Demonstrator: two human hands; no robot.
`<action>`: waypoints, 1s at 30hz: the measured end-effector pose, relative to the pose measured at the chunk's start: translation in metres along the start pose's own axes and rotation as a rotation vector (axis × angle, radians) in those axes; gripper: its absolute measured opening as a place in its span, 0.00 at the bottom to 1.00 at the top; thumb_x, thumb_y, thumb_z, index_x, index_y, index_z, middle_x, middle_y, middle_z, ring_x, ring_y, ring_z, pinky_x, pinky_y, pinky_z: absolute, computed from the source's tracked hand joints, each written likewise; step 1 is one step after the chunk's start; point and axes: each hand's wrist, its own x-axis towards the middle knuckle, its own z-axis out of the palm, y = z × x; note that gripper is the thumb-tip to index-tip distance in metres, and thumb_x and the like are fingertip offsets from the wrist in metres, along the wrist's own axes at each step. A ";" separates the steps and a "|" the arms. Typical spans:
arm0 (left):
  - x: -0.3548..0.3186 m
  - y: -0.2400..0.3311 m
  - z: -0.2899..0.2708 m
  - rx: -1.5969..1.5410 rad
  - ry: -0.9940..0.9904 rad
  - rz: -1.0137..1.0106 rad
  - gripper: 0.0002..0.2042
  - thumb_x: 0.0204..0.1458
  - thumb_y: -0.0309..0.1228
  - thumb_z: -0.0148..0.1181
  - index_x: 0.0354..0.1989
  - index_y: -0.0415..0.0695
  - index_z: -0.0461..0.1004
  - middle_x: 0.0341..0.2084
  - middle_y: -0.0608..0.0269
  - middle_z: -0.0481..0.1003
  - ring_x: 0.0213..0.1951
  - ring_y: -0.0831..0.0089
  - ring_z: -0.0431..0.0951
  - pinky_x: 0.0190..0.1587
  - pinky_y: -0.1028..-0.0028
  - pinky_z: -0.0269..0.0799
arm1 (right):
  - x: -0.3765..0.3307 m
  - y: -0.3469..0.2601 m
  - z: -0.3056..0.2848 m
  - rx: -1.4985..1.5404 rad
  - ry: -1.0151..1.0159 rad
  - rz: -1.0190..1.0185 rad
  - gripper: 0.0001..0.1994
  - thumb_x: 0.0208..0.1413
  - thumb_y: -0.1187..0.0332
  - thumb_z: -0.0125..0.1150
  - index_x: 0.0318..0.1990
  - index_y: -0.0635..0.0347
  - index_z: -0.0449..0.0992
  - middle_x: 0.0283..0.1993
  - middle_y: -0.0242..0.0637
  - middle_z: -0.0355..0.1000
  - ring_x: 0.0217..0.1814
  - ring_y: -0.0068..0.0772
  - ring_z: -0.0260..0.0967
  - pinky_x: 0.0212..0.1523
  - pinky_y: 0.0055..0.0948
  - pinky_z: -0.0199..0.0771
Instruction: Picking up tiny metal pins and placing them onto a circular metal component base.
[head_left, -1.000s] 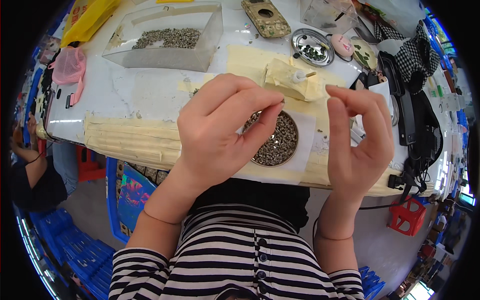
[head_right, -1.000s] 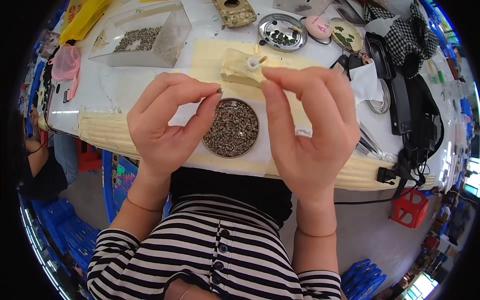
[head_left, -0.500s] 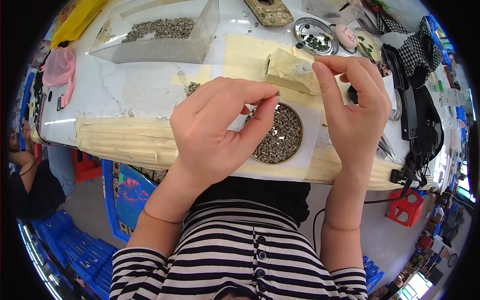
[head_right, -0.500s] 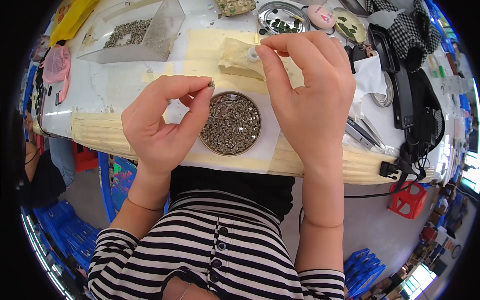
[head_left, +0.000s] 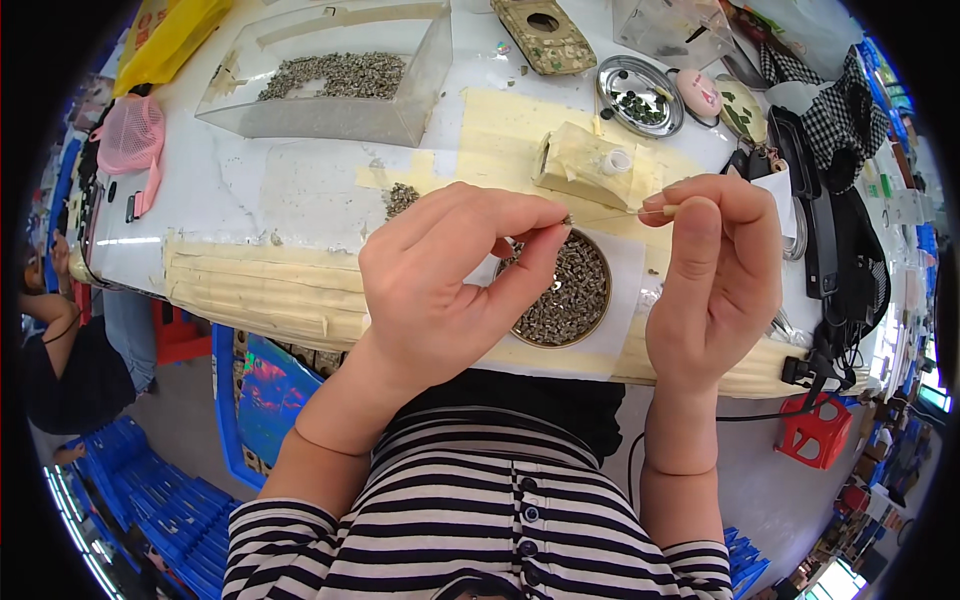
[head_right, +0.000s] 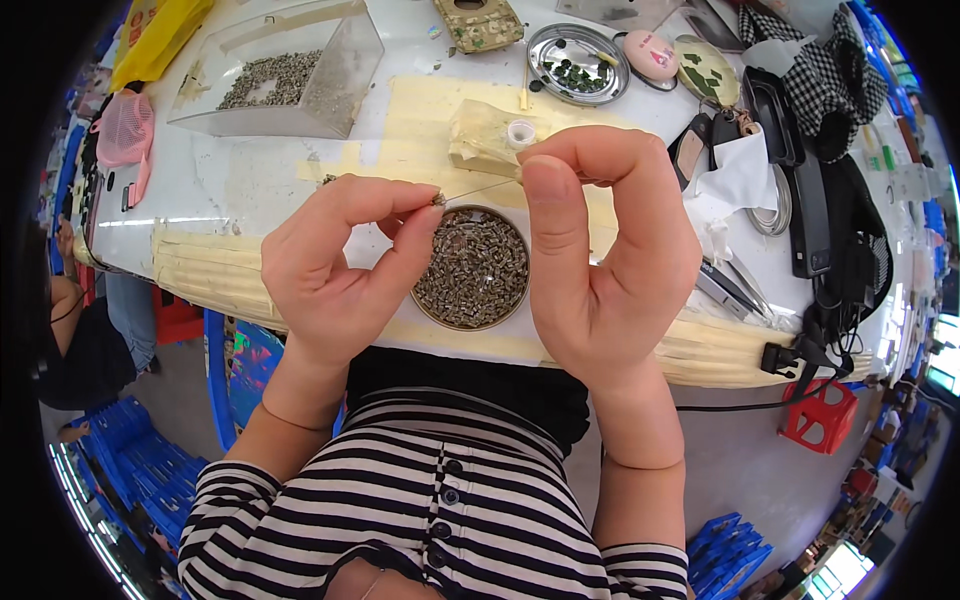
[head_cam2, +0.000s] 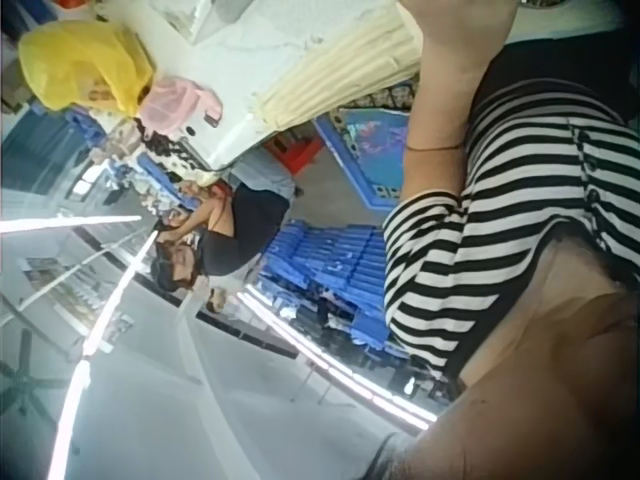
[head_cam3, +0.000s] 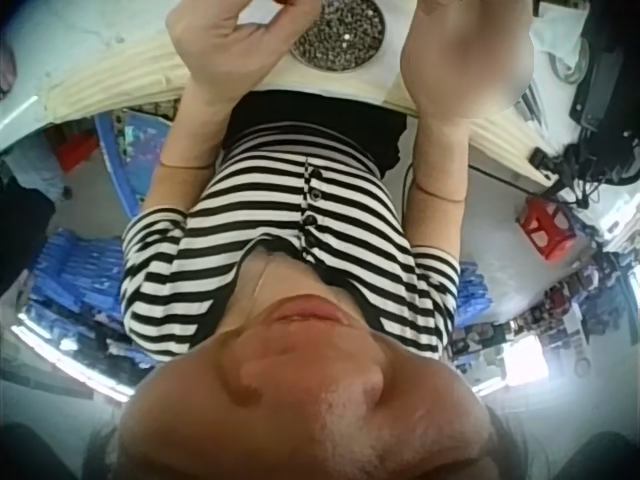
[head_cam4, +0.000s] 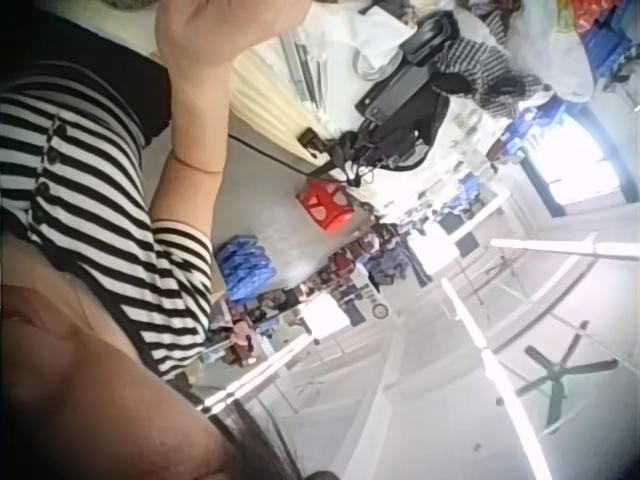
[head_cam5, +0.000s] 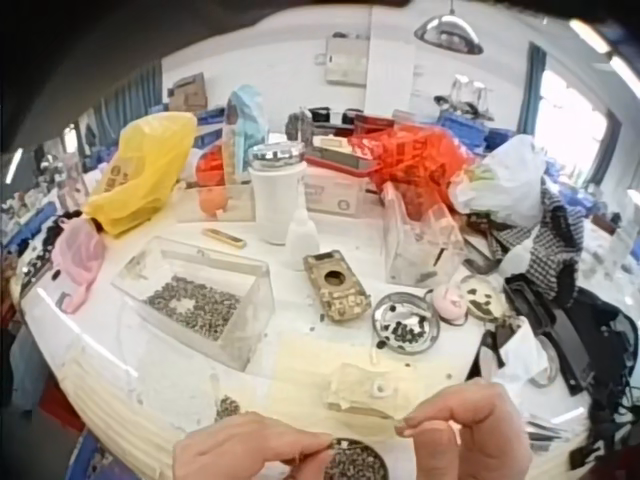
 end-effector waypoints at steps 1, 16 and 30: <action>0.000 0.000 0.000 -0.011 0.000 -0.007 0.09 0.46 0.14 0.67 0.36 0.35 0.81 0.27 0.61 0.80 0.28 0.78 0.78 0.33 0.80 0.73 | 0.000 0.001 -0.001 -0.006 -0.004 0.000 0.05 0.64 0.73 0.60 0.38 0.67 0.74 0.34 0.35 0.74 0.34 0.23 0.68 0.39 0.21 0.70; -0.001 0.001 0.000 0.008 -0.016 0.028 0.09 0.45 0.13 0.68 0.36 0.35 0.81 0.27 0.60 0.80 0.27 0.77 0.77 0.32 0.80 0.71 | -0.001 0.001 0.003 0.006 -0.006 -0.015 0.05 0.63 0.74 0.61 0.36 0.66 0.74 0.32 0.34 0.74 0.31 0.23 0.68 0.36 0.20 0.70; 0.000 0.000 0.003 0.032 0.037 0.049 0.08 0.43 0.16 0.70 0.33 0.39 0.81 0.26 0.61 0.80 0.24 0.73 0.78 0.26 0.77 0.73 | -0.002 0.003 0.003 -0.018 0.009 -0.022 0.05 0.62 0.73 0.62 0.36 0.66 0.74 0.31 0.34 0.73 0.30 0.24 0.68 0.35 0.20 0.70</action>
